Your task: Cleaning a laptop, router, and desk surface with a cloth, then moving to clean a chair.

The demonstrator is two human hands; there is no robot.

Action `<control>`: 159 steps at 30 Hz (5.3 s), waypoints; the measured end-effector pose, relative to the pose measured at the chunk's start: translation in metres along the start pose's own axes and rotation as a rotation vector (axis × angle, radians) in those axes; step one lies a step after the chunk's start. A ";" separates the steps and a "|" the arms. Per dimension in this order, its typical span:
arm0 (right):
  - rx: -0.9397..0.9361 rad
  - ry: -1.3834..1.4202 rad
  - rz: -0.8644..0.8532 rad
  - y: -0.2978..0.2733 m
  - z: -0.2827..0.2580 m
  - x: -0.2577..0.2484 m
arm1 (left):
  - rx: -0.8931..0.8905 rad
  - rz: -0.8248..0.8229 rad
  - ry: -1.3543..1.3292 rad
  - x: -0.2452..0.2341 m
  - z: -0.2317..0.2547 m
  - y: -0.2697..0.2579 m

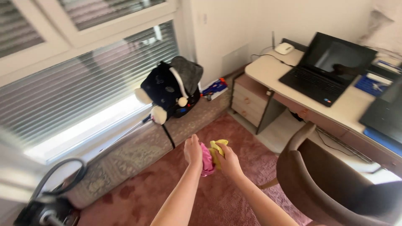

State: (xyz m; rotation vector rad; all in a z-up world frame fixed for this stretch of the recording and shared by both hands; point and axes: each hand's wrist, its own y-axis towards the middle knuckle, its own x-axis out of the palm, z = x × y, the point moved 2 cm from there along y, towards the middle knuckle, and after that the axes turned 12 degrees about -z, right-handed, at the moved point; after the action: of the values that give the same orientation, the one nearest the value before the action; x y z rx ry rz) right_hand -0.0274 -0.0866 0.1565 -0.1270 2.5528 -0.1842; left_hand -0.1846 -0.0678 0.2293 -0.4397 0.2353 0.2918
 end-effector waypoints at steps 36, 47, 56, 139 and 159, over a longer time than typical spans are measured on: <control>-0.356 -0.038 -0.560 -0.196 -0.190 0.318 | -0.125 0.646 -0.301 -0.337 -0.207 -0.182; -0.232 0.225 -0.624 -0.334 -0.291 0.409 | 0.032 0.637 -0.298 -0.469 -0.357 -0.241; -0.081 0.476 -0.738 -0.400 -0.311 0.552 | -0.015 0.512 -0.508 -0.583 -0.403 -0.369; -0.025 0.069 -1.769 -0.754 -0.728 1.245 | 0.058 1.371 -0.809 -1.339 -0.673 -0.508; 0.025 -0.005 -1.880 -0.824 -0.833 1.431 | -0.047 1.485 -0.904 -1.525 -0.752 -0.490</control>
State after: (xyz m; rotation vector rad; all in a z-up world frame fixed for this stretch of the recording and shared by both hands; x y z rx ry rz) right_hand -1.6361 -0.9986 0.2062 -2.3321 1.5336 -0.8236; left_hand -1.5662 -1.1733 0.1905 -0.0634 -0.3932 1.8969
